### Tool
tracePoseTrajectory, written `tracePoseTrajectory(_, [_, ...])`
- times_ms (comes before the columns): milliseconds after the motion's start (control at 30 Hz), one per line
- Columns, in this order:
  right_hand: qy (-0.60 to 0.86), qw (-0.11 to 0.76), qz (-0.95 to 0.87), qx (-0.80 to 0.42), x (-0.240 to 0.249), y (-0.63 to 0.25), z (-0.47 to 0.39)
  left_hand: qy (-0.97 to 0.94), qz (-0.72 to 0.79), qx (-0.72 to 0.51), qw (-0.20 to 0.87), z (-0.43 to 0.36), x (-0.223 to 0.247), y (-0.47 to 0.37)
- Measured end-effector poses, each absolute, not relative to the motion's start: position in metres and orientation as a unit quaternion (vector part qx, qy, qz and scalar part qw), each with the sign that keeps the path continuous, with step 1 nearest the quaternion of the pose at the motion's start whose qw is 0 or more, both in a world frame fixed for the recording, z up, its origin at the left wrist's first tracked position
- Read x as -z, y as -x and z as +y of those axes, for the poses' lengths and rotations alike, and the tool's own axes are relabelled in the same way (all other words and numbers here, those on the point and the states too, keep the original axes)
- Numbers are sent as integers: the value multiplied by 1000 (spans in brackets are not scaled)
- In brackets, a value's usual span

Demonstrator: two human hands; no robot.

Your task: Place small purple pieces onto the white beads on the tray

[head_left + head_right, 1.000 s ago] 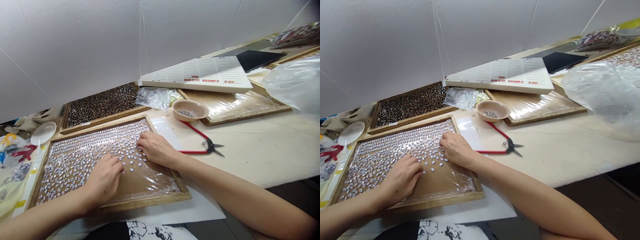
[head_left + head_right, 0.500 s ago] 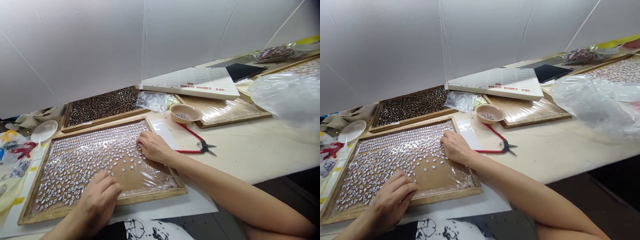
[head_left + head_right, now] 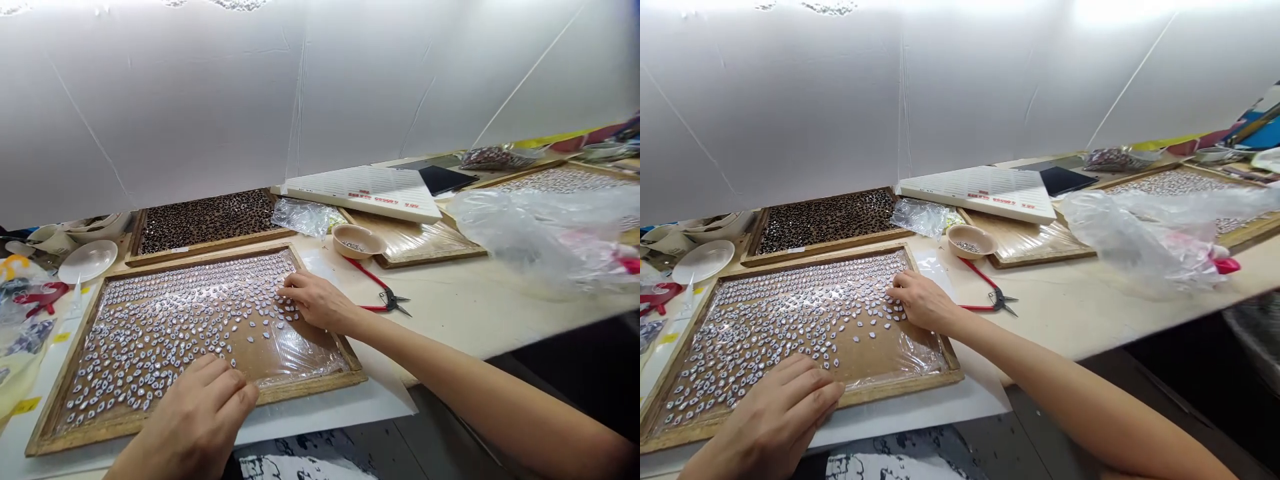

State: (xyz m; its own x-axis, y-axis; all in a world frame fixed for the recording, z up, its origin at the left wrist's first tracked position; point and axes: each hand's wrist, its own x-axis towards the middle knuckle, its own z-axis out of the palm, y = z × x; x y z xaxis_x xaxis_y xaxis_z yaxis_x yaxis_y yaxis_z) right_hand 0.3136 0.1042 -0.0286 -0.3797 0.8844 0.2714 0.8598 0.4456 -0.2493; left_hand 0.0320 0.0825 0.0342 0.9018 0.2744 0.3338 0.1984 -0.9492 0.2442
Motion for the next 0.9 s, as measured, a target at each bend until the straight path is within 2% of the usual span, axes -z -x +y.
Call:
tracePoseTrajectory(233, [572,155,-805,-2,33,-306,109,-975,102,-170,100,79,-29,-31])
tracePoseTrajectory(667, [599,59,-799,4,24,-296,123,-968,109,-216,63,91,-7,-25])
tracePoseTrajectory(800, [585,67,-808,28,24,-297,122,-970,105,-213,59,91,-5,-23])
tracePoseTrajectory(900, [568,113,-815,28,23,-291,115,-971,101,-209,61,90,-6,-23])
